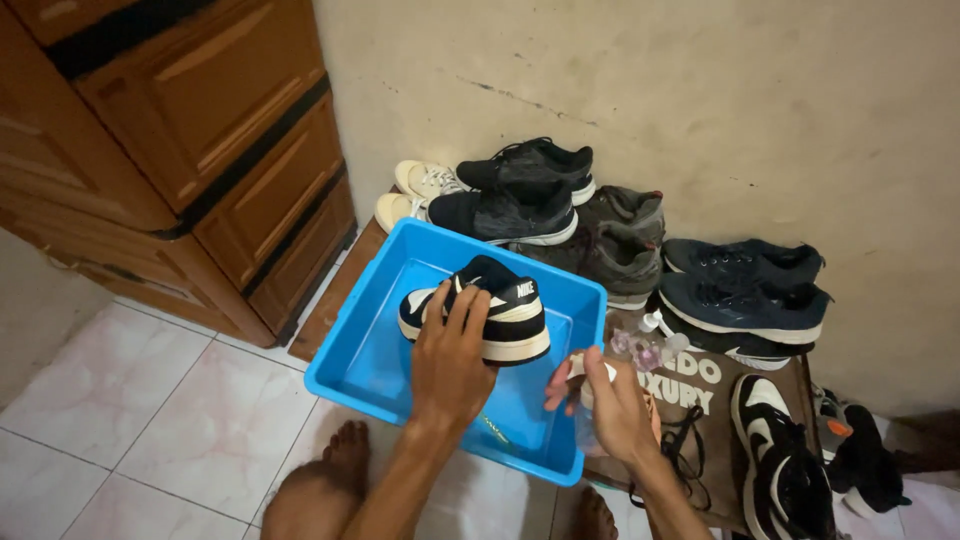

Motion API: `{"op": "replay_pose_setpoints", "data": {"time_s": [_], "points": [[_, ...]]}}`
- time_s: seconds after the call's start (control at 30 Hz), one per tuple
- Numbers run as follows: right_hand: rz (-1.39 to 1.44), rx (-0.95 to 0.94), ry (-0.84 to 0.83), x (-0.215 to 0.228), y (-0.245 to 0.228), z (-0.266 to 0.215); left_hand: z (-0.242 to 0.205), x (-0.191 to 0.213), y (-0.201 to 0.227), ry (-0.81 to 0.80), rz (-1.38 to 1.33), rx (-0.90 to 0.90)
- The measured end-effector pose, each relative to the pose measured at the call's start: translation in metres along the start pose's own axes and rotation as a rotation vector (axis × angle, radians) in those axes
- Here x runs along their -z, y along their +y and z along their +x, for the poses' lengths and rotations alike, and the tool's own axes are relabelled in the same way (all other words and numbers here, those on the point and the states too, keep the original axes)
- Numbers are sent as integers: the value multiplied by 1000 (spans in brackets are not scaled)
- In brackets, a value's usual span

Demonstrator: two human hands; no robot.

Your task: Cleaning and treating the midsole of a sneaker using a brush and cloth over a plastic tray.

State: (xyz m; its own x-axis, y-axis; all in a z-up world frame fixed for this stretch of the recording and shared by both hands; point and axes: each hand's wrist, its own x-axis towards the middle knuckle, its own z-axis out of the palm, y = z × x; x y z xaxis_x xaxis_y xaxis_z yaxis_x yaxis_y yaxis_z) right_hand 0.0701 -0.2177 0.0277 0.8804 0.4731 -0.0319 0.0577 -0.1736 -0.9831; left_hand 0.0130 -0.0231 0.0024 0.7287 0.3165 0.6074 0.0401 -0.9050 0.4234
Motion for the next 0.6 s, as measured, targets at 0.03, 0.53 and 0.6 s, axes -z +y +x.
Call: {"op": "replay_pose_setpoints", "data": {"time_s": [0.03, 0.53, 0.6], "points": [[1, -2, 1, -2, -5, 1, 0, -1, 1, -2, 0, 0], [-107, -177, 112, -23, -38, 6, -1, -7, 8, -50, -65, 12], [-212, -204, 127, -24, -43, 6, -2, -10, 7, -74, -60, 25]]}}
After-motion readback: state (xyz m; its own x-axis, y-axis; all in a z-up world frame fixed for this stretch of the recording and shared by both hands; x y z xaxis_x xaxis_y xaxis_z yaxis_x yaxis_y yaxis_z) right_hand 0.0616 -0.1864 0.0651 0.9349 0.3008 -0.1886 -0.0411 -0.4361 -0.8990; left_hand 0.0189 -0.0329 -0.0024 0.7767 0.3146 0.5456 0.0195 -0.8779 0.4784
